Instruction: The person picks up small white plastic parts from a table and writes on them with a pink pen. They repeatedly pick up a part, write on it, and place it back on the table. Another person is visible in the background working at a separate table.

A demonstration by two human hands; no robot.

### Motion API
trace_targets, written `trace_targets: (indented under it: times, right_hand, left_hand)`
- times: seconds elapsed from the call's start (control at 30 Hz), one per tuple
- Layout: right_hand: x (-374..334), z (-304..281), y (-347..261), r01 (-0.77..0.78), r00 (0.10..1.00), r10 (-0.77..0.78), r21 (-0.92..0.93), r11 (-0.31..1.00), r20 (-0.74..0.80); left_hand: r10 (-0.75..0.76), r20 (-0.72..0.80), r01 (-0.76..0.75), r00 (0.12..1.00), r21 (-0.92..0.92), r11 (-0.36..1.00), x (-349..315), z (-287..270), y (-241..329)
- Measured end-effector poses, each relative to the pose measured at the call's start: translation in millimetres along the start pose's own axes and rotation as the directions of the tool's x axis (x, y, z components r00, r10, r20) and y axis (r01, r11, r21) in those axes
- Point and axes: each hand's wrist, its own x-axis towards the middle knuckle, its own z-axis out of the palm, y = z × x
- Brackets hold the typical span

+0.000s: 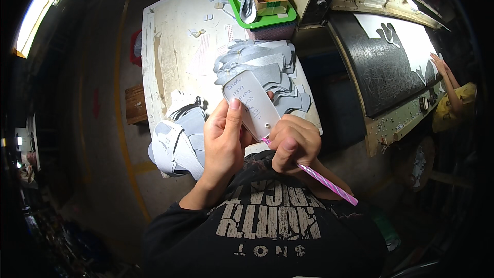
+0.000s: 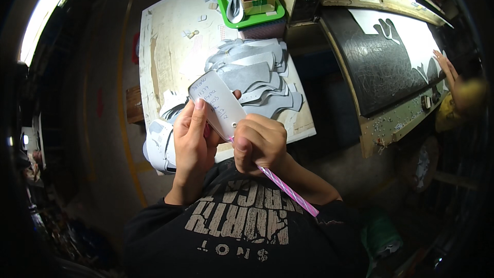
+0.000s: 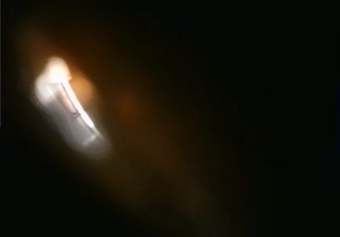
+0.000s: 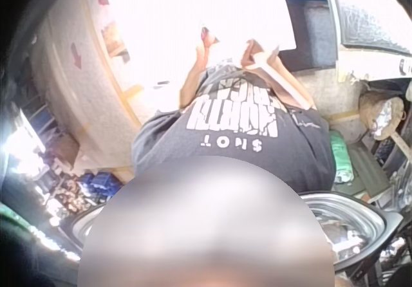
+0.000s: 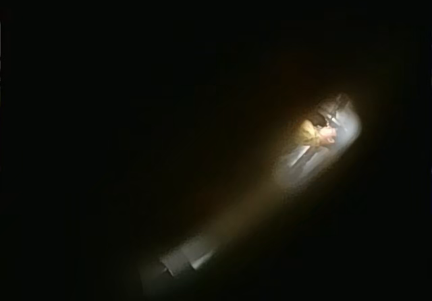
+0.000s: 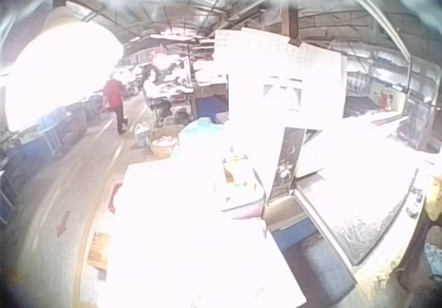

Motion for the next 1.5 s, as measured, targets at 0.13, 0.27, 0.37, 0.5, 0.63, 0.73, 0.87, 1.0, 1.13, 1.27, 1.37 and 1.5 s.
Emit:
trace_targets:
  times: [0.13,0.27,0.37,0.5,0.63,0.73,0.87,1.0,1.13,1.27,1.37,1.5]
  right_hand:
    - [0.5,-2.8,-1.2,-0.013,1.000,0.012,0.034,0.999,0.022]
    - [0.1,-0.8,-0.2,0.002,1.000,-0.002,0.017,1.000,-0.008]
    - [-1.4,-0.2,0.3,-0.002,1.000,0.002,0.019,1.000,-0.020]
    - [-2.2,-2.2,1.8,-0.001,1.000,0.001,0.010,1.000,-0.013]
    - [-1.0,-5.5,1.5,0.002,1.000,-0.001,-0.048,0.999,0.028]
    - [0.7,-6.2,-0.6,-0.013,1.000,0.013,0.042,0.999,0.000]
    - [3.6,-5.4,-2.7,-0.012,1.000,0.012,0.009,1.000,-0.012]
    - [5.5,-8.1,-3.3,-0.033,0.994,0.037,0.041,0.999,-0.098]
    - [5.7,-11.8,-3.6,-0.017,0.998,0.020,0.045,0.999,-0.066]
    - [6.9,-13.8,-3.0,0.006,0.999,-0.002,-0.111,0.994,0.033]
    - [7.1,-13.7,-3.2,-0.015,1.000,0.015,-0.037,0.999,0.007]
    - [6.5,-12.7,-2.6,-0.023,1.000,0.023,-0.056,0.998,-0.004]
  left_hand:
    - [-0.008,0.016,0.007,1.000,0.011,1.000,0.0,-0.9,0.8]
    - [-0.008,0.012,0.008,1.000,0.005,1.000,0.5,-2.1,0.0]
    - [-0.015,0.019,0.014,1.000,0.033,0.999,0.3,-4.1,0.0]
    - [-0.026,0.003,0.026,1.000,0.050,0.998,-0.1,-5.8,-0.6]
    - [-0.020,0.008,0.019,1.000,0.062,0.998,0.0,-6.2,-0.8]
    - [-0.021,-0.015,0.022,1.000,0.059,0.998,-0.7,-3.6,-3.2]
    - [-0.025,-0.023,0.026,0.999,0.066,0.997,-0.8,-2.8,-2.9]
    - [-0.030,-0.026,0.032,0.999,0.107,0.994,0.9,-3.8,-0.1]
    - [-0.037,-0.015,0.038,0.999,0.071,0.997,-0.9,-4.4,1.9]
    - [-0.030,-0.016,0.032,0.999,0.093,0.995,-0.3,-5.8,0.2]
    - [-0.034,-0.004,0.034,0.999,0.055,0.998,0.1,-8.1,-1.8]
    - [-0.047,0.045,0.046,0.998,0.020,0.999,-0.3,-12.6,0.3]
